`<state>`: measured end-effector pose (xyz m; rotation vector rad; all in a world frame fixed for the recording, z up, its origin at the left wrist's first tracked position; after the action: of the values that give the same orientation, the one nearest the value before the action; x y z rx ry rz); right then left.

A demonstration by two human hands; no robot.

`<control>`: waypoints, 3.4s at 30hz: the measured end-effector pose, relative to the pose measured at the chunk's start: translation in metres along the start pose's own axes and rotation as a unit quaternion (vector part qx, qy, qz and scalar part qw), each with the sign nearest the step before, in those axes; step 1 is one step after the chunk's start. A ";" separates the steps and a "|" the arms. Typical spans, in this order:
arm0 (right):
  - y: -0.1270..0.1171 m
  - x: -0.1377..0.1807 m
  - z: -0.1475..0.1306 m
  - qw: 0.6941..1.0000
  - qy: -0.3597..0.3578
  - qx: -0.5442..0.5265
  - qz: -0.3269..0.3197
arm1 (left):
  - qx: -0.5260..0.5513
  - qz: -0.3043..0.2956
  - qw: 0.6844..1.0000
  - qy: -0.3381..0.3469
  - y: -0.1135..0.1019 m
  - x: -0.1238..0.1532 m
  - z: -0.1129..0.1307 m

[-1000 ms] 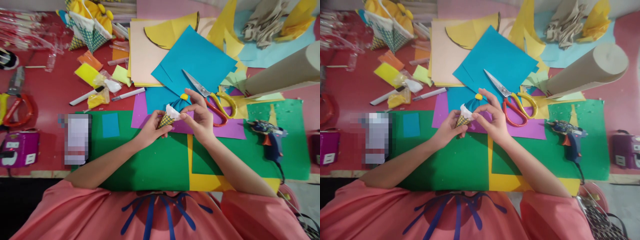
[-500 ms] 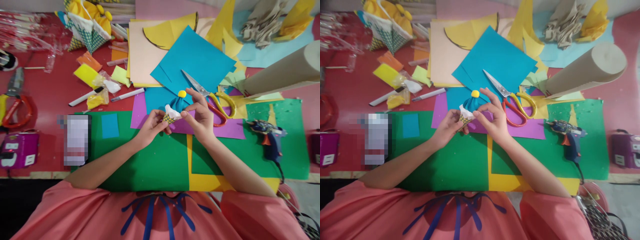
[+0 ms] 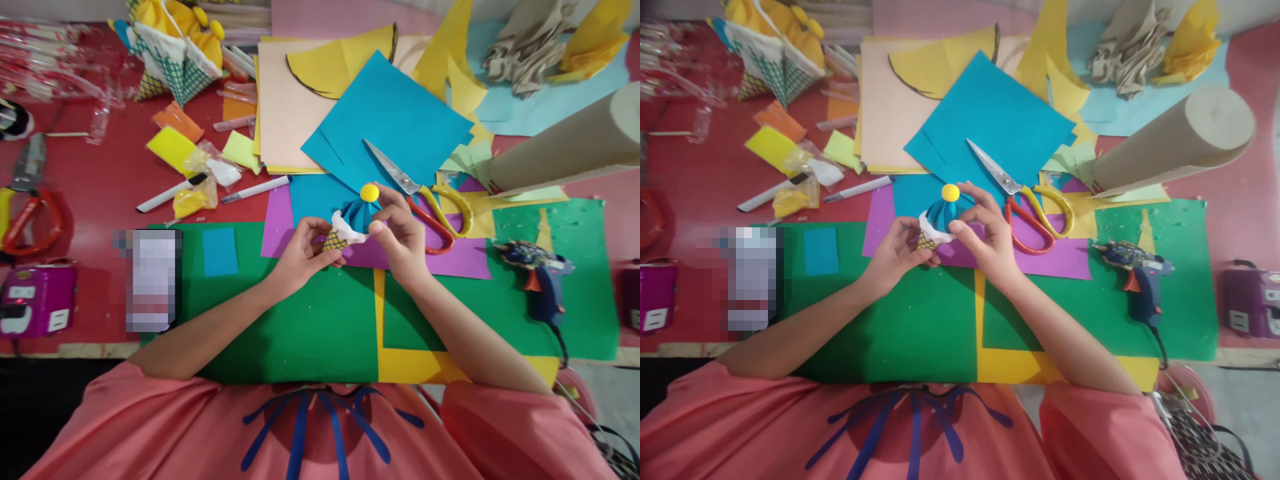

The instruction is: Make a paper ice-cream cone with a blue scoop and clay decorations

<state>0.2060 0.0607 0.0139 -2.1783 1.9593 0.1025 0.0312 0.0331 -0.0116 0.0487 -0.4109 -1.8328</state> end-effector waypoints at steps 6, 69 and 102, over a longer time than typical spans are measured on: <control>0.004 0.001 0.007 0.995 0.009 -0.098 -0.010 | -0.032 0.007 0.999 0.017 0.000 0.000 -0.001; 0.007 -0.003 0.004 0.991 0.057 -0.117 -0.028 | -0.232 0.073 0.956 0.166 -0.007 0.007 0.010; 0.015 -0.003 0.017 0.975 0.131 -0.168 -0.065 | 0.012 0.043 0.998 0.038 -0.004 -0.001 0.001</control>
<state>0.1922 0.0657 -0.0040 -2.6526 2.0499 0.1431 0.0271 0.0358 -0.0119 0.1150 -0.3773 -1.7350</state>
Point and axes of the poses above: each hand's wrist, its own x-axis away from the middle knuckle, its own y-axis out of the palm, z = x × y, the point moved 3 cm from there along -x, towards the middle knuckle, and after that the axes turned 4 degrees about y, right-handed, at the moved point
